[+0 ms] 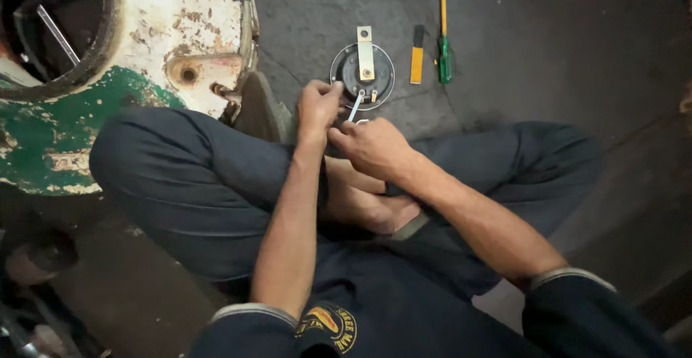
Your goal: The person sits on the floor and uses a screwdriver and wrench to disassemble and reassemble a circular metal component. They remove a metal plate, adjust internal parts, and then reattach the plate using the tools.
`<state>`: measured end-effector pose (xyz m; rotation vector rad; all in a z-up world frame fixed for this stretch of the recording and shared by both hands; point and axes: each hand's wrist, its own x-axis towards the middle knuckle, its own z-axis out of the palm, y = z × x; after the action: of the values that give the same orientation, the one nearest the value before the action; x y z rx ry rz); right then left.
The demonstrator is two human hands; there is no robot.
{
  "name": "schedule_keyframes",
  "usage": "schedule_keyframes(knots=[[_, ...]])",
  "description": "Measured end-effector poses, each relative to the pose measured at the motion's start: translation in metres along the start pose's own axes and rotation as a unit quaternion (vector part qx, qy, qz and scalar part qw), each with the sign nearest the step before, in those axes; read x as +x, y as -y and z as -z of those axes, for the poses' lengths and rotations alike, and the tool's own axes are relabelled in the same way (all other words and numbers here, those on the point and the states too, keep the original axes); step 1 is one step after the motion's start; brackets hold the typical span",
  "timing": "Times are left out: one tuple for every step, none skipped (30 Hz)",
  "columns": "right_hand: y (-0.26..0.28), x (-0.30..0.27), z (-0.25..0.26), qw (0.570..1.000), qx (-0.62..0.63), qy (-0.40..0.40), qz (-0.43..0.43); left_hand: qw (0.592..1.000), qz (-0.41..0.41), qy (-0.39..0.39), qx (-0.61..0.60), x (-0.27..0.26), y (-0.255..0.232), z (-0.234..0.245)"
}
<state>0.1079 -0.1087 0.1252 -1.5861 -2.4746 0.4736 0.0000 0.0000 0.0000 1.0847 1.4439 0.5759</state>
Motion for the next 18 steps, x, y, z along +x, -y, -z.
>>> schedule_keyframes(knots=[[0.001,0.001,0.000,1.000,-0.007,-0.005,0.012,0.992,-0.074,-0.069,0.073,0.003,0.005,0.001],[-0.001,0.003,0.000,1.000,-0.003,-0.011,0.022,0.969,-0.146,-0.138,0.145,0.005,0.008,0.002],[-0.003,0.007,-0.001,0.999,0.003,-0.017,0.032,0.984,-0.092,-0.118,0.092,0.007,0.009,0.003],[-0.005,0.010,-0.001,0.999,0.009,-0.023,0.042,0.994,-0.038,-0.098,0.038,0.008,0.008,0.005],[-0.007,0.013,-0.001,0.998,0.014,-0.027,0.048,0.997,0.017,-0.077,-0.015,0.006,0.005,0.007],[-0.009,0.016,-0.001,0.998,0.020,-0.031,0.054,0.996,0.000,-0.089,-0.018,0.004,0.000,0.010],[-0.011,0.019,0.000,0.997,0.024,-0.037,0.060,0.994,-0.019,-0.101,-0.022,0.004,-0.010,0.012],[-0.012,0.022,0.000,0.997,0.016,-0.033,0.062,0.993,-0.038,-0.113,-0.026,0.002,-0.021,0.014],[-0.015,0.025,0.001,0.998,0.006,-0.028,0.064,0.985,-0.104,-0.131,0.038,0.002,-0.035,0.015],[-0.018,0.028,0.001,0.998,-0.004,-0.024,0.065,0.969,-0.169,-0.148,0.102,0.003,-0.050,0.016],[-0.019,0.026,0.000,0.998,0.001,-0.023,0.065,0.964,-0.218,-0.109,0.109,0.004,-0.064,0.016],[-0.019,0.023,-0.002,0.998,0.007,-0.023,0.064,0.955,-0.266,-0.070,0.114,0.010,-0.080,0.013],[-0.018,0.023,-0.005,0.998,0.013,-0.022,0.065,0.919,-0.368,-0.051,0.134,0.017,-0.097,0.009],[-0.016,0.020,-0.008,0.997,0.016,-0.033,0.063,0.871,-0.466,-0.028,0.151,0.022,-0.111,0.003],[-0.015,0.022,-0.009,0.997,0.015,-0.046,0.063,0.841,-0.503,0.018,0.198,0.028,-0.124,-0.002],[-0.014,0.023,-0.010,0.996,0.015,-0.060,0.064,0.806,-0.536,0.065,0.244,0.032,-0.134,-0.008],[-0.013,0.023,-0.011,0.997,0.010,-0.053,0.056,0.771,-0.547,0.106,0.308,0.037,-0.142,-0.012],[-0.012,0.023,-0.012,0.998,0.006,-0.046,0.048,0.731,-0.554,0.147,0.371,0.042,-0.147,-0.016]])
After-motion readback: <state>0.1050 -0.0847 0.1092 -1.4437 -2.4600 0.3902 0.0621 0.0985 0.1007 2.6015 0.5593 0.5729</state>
